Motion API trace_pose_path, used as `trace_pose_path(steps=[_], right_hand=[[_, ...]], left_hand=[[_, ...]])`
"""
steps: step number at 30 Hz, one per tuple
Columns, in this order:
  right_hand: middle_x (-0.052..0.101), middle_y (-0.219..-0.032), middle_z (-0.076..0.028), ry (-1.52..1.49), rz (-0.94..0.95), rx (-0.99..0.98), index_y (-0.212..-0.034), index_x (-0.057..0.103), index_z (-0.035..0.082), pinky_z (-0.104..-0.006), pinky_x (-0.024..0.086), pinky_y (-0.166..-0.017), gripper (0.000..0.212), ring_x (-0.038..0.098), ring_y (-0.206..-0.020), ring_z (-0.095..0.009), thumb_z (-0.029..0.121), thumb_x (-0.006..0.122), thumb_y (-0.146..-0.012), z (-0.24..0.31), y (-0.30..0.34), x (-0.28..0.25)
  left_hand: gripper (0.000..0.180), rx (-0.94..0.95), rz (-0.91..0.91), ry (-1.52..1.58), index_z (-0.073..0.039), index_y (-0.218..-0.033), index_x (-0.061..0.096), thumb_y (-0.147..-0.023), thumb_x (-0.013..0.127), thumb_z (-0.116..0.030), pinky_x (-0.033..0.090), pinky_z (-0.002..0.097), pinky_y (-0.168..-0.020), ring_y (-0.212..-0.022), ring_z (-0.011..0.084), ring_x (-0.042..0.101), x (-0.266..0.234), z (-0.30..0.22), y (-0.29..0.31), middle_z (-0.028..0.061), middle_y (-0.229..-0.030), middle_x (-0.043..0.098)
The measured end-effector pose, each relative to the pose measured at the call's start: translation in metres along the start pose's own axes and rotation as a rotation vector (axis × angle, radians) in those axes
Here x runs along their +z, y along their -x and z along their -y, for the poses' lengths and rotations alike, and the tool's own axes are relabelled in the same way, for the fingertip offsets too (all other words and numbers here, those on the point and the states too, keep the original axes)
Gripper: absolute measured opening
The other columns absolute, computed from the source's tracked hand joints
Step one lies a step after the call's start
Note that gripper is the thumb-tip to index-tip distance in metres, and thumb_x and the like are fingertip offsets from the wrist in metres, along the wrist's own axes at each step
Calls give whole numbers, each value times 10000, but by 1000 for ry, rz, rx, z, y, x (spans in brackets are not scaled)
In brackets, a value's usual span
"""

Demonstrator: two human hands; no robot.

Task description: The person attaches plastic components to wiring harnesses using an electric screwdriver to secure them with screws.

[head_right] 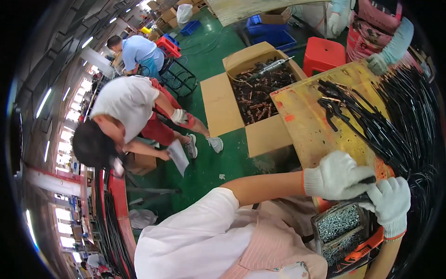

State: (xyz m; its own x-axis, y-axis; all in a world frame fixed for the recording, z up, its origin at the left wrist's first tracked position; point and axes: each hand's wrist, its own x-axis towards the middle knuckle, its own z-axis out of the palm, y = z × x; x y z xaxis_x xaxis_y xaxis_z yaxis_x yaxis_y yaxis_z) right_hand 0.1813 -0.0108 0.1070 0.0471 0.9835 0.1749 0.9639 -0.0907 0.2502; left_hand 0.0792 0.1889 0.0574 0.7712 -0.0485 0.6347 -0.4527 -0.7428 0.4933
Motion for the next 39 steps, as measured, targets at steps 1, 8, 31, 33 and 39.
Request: trace_pose_path(steps=[1, 8, 31, 33, 39], right_hand=[[484, -717, -60, -3, -3, -12, -796, 553, 110, -413, 397, -636, 499, 504, -672, -283, 605, 569, -743, -4, 1, 4], [472, -728, -70, 101, -136, -60, -774, 528, 97, -433, 386, -648, 488, 508, -694, -298, 577, 589, -711, -9, -17, -2], [518, -707, -36, 169, -16, 113, -921, 642, 91, -399, 393, -633, 545, 545, -680, -244, 583, 650, -686, 2, 13, -10], [524, -721, -30, 155, -15, 147, -982, 636, 76, -395, 400, -643, 573, 548, -697, -237, 567, 656, -687, 2, 13, -13], [587, -1072, -83, 32, -242, 172, -1092, 630, 121, -521, 370, -1086, 488, 562, -1084, -302, 400, 696, -699, 3, -16, -30]], left_hand=[[229, 7, 69, -34, -125, -881, 626, -834, 667, -346, 436, 435, -440, -469, 317, 580, -4, 1, 1, 119, -527, 558], [264, 31, -170, -53, -96, -961, 626, -833, 676, -322, 398, 438, -422, -460, 322, 556, 7, 8, -2, 120, -532, 535], [700, 67, 15, 37, -266, -1475, 406, -832, 666, -353, 562, 430, -801, -870, 307, 690, 26, -23, 24, 122, -1159, 620], [656, -269, 415, -197, -349, -1473, 395, -860, 627, -384, 584, 415, -644, -761, 286, 709, 34, -22, 24, 128, -1137, 636], [789, -531, 196, 369, -220, -1550, 143, -912, 606, -214, 546, 492, -769, -817, 370, 699, 59, -6, 38, 228, -999, 650]])
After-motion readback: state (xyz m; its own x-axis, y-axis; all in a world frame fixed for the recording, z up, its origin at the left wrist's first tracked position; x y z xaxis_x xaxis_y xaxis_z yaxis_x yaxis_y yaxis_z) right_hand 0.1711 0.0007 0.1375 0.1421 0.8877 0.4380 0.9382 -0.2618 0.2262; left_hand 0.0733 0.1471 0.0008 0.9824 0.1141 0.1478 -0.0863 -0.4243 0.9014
